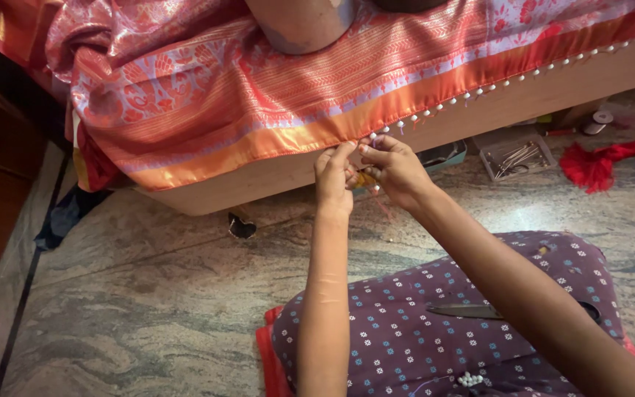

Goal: The person is hand-sewing decorative white beads onto the edge of a sari cloth.

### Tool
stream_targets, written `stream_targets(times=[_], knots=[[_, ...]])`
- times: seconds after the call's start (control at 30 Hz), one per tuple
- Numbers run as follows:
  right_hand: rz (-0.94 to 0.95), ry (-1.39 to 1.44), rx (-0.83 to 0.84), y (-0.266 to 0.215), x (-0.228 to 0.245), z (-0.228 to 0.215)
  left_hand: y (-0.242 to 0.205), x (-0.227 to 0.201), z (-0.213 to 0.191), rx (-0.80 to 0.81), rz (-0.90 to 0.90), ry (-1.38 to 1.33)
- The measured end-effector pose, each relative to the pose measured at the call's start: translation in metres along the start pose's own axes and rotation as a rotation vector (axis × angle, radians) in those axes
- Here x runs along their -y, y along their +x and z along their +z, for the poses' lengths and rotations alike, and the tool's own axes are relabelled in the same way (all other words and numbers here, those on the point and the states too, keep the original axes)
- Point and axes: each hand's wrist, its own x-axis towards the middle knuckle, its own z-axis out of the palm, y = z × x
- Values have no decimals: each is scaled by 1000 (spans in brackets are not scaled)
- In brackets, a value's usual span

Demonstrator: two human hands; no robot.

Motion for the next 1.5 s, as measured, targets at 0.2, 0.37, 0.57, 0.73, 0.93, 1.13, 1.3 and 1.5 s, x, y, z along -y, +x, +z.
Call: stream_targets(times=[0.2,0.37,0.57,0.73,0.93,1.13,1.3,1.5], knots=[[-12,17,9,-5,5,6,0,-2,-1,-6,18,11],[19,58,-1,-3,5,3,-2,-4,0,7,14,28],[75,164,-71,-16,16,20,-5,-8,3,9,9,56],[31,121,-98,-17,12,18,-4,-5,0,-3,23,55],[-40,-28,-134,-8,-4,1,-5,-6,1,-17,37,56],[-10,17,-103,-12,1,8,-4,-3,0,-4,48,56],[-28,0,-86,-13,1,7,-7,-5,3,-7,56,45],[21,64,-66,-5,2,7,-7,-3,4,-15,72,74]])
